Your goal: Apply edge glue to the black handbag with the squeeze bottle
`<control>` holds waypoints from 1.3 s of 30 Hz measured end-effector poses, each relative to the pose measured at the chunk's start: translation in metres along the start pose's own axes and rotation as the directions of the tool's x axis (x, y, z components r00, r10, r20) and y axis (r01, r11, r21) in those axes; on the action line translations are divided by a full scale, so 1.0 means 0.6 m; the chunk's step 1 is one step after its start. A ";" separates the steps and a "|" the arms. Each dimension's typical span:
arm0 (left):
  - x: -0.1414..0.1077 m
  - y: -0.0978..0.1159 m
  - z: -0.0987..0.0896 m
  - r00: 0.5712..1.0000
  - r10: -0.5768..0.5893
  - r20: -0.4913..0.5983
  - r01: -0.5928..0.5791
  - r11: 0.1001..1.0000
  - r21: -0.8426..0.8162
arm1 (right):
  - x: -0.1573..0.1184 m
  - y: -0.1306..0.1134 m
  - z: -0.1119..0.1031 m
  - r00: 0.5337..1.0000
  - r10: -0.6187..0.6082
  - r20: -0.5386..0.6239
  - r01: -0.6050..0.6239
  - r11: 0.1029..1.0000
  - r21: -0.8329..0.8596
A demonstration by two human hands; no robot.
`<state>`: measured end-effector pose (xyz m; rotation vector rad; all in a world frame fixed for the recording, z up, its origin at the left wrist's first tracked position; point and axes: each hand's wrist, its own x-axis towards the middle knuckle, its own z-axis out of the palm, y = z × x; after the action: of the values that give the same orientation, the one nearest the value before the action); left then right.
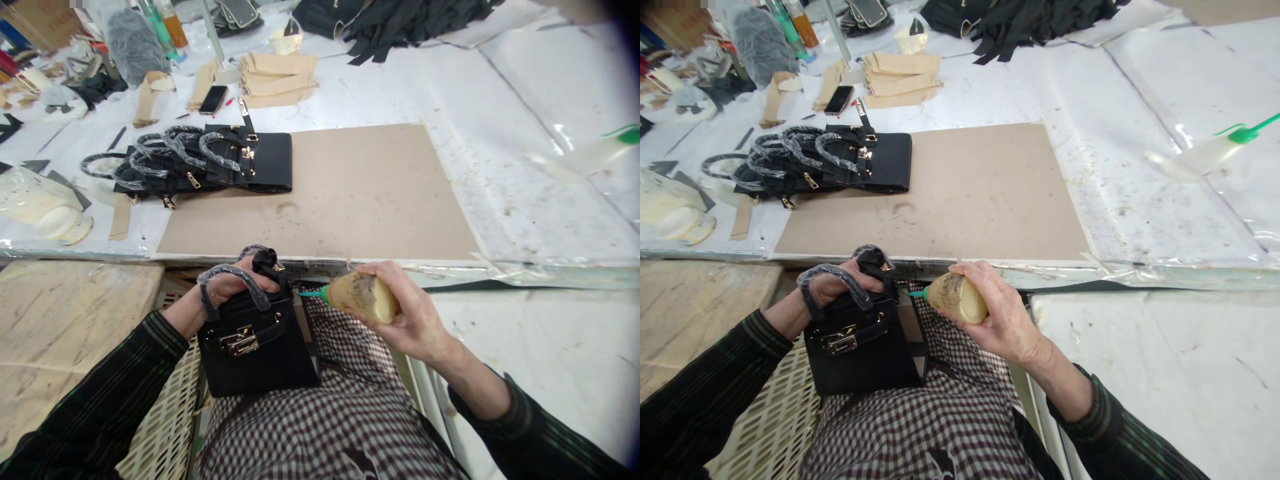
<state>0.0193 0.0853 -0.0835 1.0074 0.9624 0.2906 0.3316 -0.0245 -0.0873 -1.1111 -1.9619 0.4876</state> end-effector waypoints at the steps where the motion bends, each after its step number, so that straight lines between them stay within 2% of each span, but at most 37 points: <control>1: 0.000 0.001 0.001 1.000 0.002 -0.007 -0.002 1.000 0.001 | -0.002 0.000 0.000 1.000 -0.001 0.023 0.001 1.000 0.003; 6: -0.004 0.006 0.008 0.999 -0.030 -0.030 0.030 1.000 -0.001 | -0.012 -0.001 0.000 0.996 0.009 0.087 -0.012 0.999 0.034; 12: -0.006 0.013 0.016 0.998 -0.059 -0.038 0.059 0.998 -0.003 | -0.017 -0.001 0.003 0.993 0.118 0.025 -0.119 0.992 0.040; 16: -0.003 0.011 0.013 0.998 -0.054 -0.044 0.054 0.999 0.008 | -0.016 -0.001 0.005 0.994 0.110 0.010 -0.111 0.994 0.023; 21: -0.005 0.010 0.012 0.997 -0.048 -0.056 0.048 0.999 -0.004 | -0.019 -0.001 0.007 0.994 0.053 0.094 -0.057 0.997 0.043; 29: -0.003 0.007 0.010 0.996 -0.059 -0.069 0.061 0.998 0.030 | -0.034 -0.003 0.014 0.960 0.123 0.251 -0.146 0.987 0.073; 39: -0.002 -0.005 0.001 0.997 -0.047 -0.069 0.052 0.996 0.073 | -0.055 -0.004 0.026 0.927 0.157 0.340 -0.189 0.980 0.064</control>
<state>0.0187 0.0828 -0.0852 1.0459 1.0644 0.2501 0.3274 -0.0523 -0.1102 -1.2080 -2.1099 0.9079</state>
